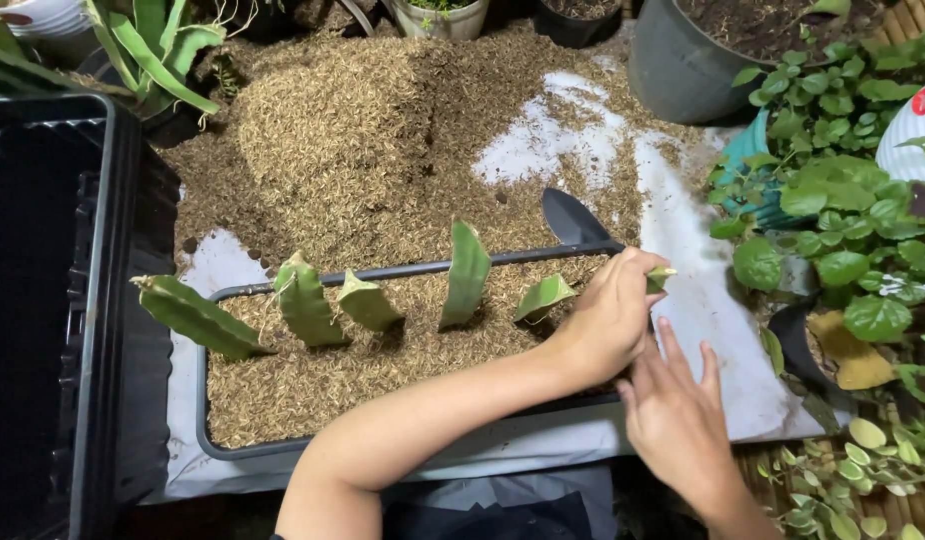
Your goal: The person places several green plant cuttings into a black rectangular tray filled with a fibrous growing medium. Using a small hand trowel, they scoop the medium around each cutting to secure it in place, then pat the surface down with their hands.
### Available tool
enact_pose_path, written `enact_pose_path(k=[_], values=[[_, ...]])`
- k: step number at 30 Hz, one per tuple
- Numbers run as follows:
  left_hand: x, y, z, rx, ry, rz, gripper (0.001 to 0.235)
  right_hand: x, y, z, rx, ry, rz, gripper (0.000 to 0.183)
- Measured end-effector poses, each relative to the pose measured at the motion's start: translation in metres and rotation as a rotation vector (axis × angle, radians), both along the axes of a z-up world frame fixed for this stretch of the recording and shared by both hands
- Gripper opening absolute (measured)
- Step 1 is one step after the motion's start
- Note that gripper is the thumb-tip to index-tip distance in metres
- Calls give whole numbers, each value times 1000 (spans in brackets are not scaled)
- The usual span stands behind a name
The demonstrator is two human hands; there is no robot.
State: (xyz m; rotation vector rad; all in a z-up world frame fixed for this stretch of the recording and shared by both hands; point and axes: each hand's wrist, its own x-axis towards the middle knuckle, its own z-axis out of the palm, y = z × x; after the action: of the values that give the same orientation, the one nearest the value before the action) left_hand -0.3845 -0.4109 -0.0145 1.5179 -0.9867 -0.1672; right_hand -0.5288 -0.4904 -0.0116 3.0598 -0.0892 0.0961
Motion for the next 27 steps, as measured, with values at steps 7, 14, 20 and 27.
enact_pose_path(k=[7,14,20,27], values=[[1,0,-6,-39,-186,49,35,40,-13,-11,288,167,-43,66],[5,-2,-11,-95,-258,73,40,46,-17,25,383,327,72,71],[5,-2,-7,-75,-177,21,43,12,-6,23,348,-127,397,19],[5,-3,-5,-61,-195,48,38,13,-18,-18,281,173,523,36]])
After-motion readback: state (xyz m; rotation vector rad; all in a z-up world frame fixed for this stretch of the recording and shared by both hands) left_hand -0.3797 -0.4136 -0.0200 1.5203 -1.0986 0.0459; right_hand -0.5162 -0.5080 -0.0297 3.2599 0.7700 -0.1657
